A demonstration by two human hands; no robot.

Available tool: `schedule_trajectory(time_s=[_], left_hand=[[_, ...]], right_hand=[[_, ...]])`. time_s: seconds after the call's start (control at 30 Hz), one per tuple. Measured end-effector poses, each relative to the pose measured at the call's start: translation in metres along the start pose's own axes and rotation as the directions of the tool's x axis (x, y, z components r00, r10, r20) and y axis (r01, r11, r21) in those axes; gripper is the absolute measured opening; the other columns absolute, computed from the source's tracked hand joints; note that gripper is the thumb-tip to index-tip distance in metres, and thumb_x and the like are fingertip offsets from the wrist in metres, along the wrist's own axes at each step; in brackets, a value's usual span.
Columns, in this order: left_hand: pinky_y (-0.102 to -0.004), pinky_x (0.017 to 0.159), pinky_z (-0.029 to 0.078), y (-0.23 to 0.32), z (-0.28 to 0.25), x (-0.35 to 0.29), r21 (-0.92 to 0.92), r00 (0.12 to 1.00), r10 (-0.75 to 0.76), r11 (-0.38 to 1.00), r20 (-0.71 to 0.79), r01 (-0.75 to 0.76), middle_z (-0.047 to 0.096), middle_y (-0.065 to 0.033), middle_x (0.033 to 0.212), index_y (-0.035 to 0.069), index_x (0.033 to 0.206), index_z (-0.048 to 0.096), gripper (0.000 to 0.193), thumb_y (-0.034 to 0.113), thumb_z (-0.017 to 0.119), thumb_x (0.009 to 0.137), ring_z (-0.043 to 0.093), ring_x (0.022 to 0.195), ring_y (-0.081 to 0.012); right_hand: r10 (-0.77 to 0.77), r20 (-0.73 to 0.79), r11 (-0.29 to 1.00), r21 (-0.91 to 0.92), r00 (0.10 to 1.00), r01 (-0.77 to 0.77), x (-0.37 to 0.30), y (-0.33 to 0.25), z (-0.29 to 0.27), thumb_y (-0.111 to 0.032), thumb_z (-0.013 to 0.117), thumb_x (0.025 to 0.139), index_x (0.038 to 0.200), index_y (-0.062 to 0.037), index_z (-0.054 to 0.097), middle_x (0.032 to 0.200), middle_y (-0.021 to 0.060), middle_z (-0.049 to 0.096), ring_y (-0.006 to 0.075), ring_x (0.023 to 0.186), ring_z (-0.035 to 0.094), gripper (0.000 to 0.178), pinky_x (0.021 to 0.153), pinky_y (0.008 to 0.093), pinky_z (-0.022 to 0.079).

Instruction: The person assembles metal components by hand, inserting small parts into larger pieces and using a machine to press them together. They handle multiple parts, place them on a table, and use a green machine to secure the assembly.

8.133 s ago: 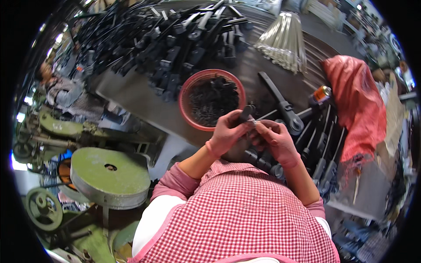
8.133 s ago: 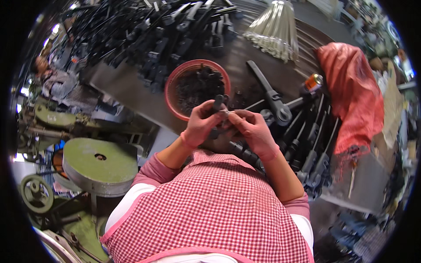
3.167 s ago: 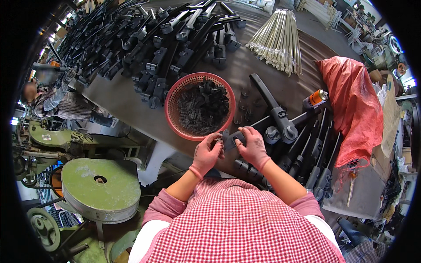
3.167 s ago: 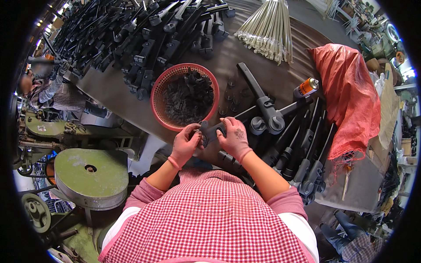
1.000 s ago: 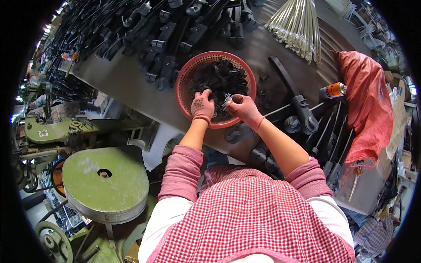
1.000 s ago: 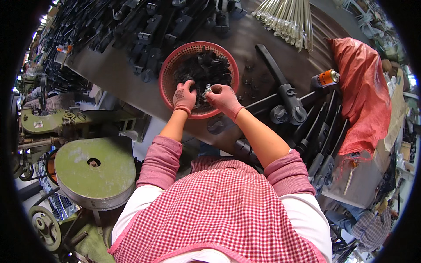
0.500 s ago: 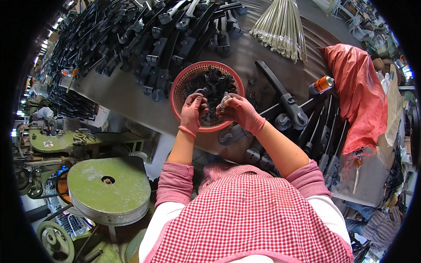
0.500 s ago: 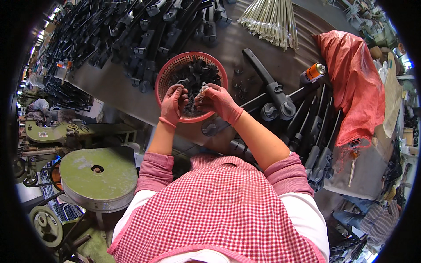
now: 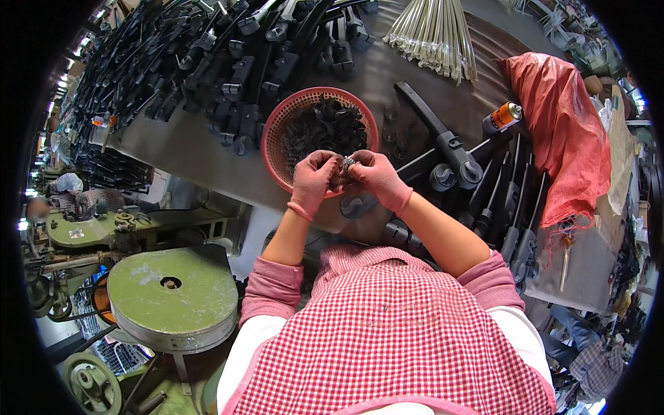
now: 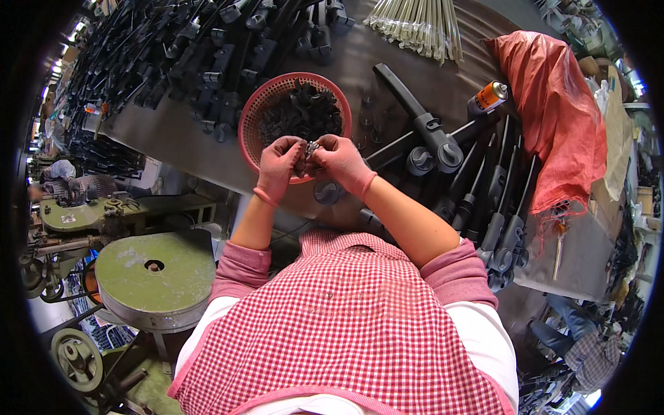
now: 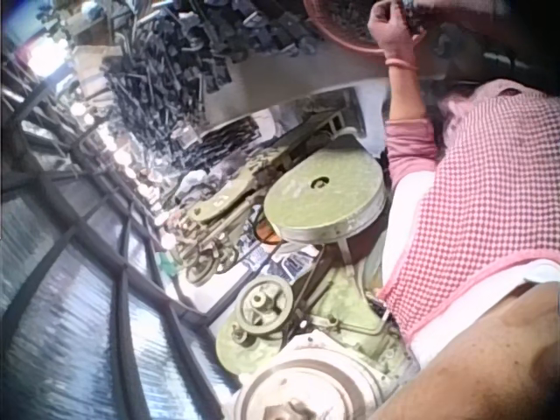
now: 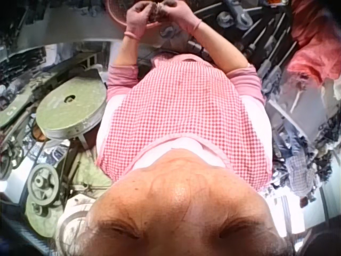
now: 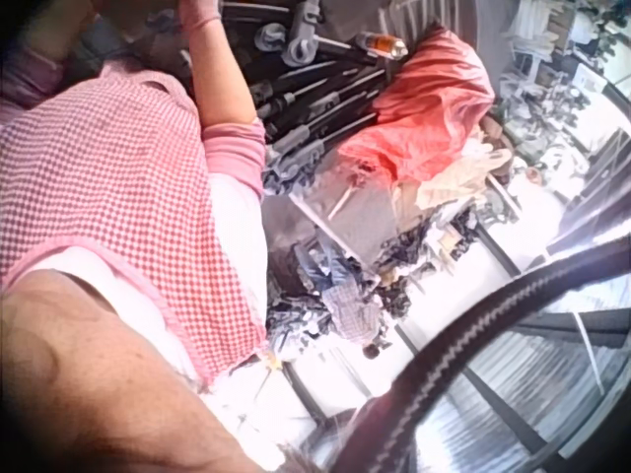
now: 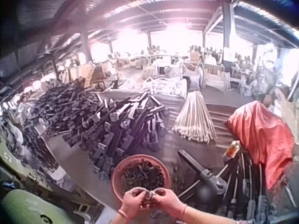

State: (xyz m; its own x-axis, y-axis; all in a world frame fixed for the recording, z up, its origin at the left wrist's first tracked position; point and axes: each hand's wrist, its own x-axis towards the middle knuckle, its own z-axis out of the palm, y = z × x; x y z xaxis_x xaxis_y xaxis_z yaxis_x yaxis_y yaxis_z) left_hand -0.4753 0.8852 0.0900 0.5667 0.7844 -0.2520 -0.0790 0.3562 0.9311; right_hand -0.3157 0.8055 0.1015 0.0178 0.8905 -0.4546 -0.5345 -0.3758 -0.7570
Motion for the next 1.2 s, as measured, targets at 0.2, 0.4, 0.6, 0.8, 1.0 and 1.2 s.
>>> schedule_trajectory(time_s=[0.2,0.4,0.6,0.8,1.0,1.2], left_hand=[[-0.0201,0.038,0.035,-0.022,0.0,-0.004,-0.306,0.931,-0.26,0.936,-0.258,0.176,0.055,0.0028,0.065,0.011,0.083,0.058,0.023,0.026,0.067,0.097,0.048,0.047,-0.0063],[-0.0248,0.049,0.047,-0.048,-0.006,0.019,-0.151,0.968,-0.162,0.979,-0.191,0.134,0.06,0.0,0.067,0.006,0.087,0.062,0.021,0.025,0.065,0.098,0.058,0.056,-0.0084],[-0.0447,0.084,0.054,-0.069,-0.075,0.083,0.989,0.924,0.366,0.132,-0.111,0.066,0.066,-0.0162,0.107,0.009,0.111,0.066,0.031,0.029,0.069,0.087,0.067,0.094,-0.0357],[-0.0429,0.087,0.054,-0.07,-0.07,0.119,0.851,0.897,0.175,0.431,-0.407,0.302,0.073,-0.0178,0.103,0.007,0.103,0.074,0.038,0.04,0.068,0.084,0.071,0.094,-0.0305],[-0.0278,0.062,0.058,-0.02,-0.011,0.053,-0.347,0.996,0.004,0.937,-0.084,-0.033,0.07,-0.0103,0.087,0.008,0.104,0.06,0.011,0.017,0.062,0.099,0.068,0.07,-0.0179],[-0.026,0.066,0.056,0.036,0.06,-0.025,-0.36,0.988,0.021,0.932,0.155,0.037,0.066,-0.0076,0.093,0.007,0.117,0.051,0.013,0.01,0.049,0.104,0.065,0.075,-0.0127]], right_hand=[[0.05,-0.071,0.975,0.218,0.996,-0.034,0.008,0.008,-0.011,-0.004,0.063,0.092,0.11,-0.0043,0.055,0.093,0.0068,0.064,0.0193,0.08,0.069,0.02,0.073,0.0338,0.061],[0.004,-0.057,0.991,0.132,0.998,0.003,0.024,0.016,-0.012,-0.013,0.072,0.091,0.107,-0.0021,0.064,0.085,0.0043,0.067,0.0138,0.073,0.067,0.021,0.068,0.0273,0.059],[-0.015,-0.164,0.998,0.059,0.986,0.025,0.014,0.008,-0.036,-0.015,0.07,0.092,0.104,-0.0026,0.068,0.08,-0.001,0.063,0.006,0.064,0.057,0.017,0.057,0.0199,0.045],[-0.009,-0.096,0.999,-0.041,0.995,0.005,-0.011,0.001,-0.038,-0.014,0.069,0.092,0.106,-0.0015,0.068,0.085,0.0027,0.068,0.0082,0.07,0.061,0.019,0.058,0.0212,0.046],[-0.199,-0.176,0.978,-0.101,0.964,0.183,-0.038,-0.024,-0.024,-0.014,0.073,0.091,0.104,-0.0038,0.071,0.088,-0.0012,0.068,0.005,0.073,0.059,0.017,0.065,0.019,0.048],[-0.539,-0.205,0.841,-0.175,0.817,0.512,-0.065,-0.039,0.001,-0.01,0.069,0.095,0.109,-0.002,0.068,0.089,-0.0023,0.067,0.0031,0.077,0.058,0.017,0.066,0.0185,0.047]])
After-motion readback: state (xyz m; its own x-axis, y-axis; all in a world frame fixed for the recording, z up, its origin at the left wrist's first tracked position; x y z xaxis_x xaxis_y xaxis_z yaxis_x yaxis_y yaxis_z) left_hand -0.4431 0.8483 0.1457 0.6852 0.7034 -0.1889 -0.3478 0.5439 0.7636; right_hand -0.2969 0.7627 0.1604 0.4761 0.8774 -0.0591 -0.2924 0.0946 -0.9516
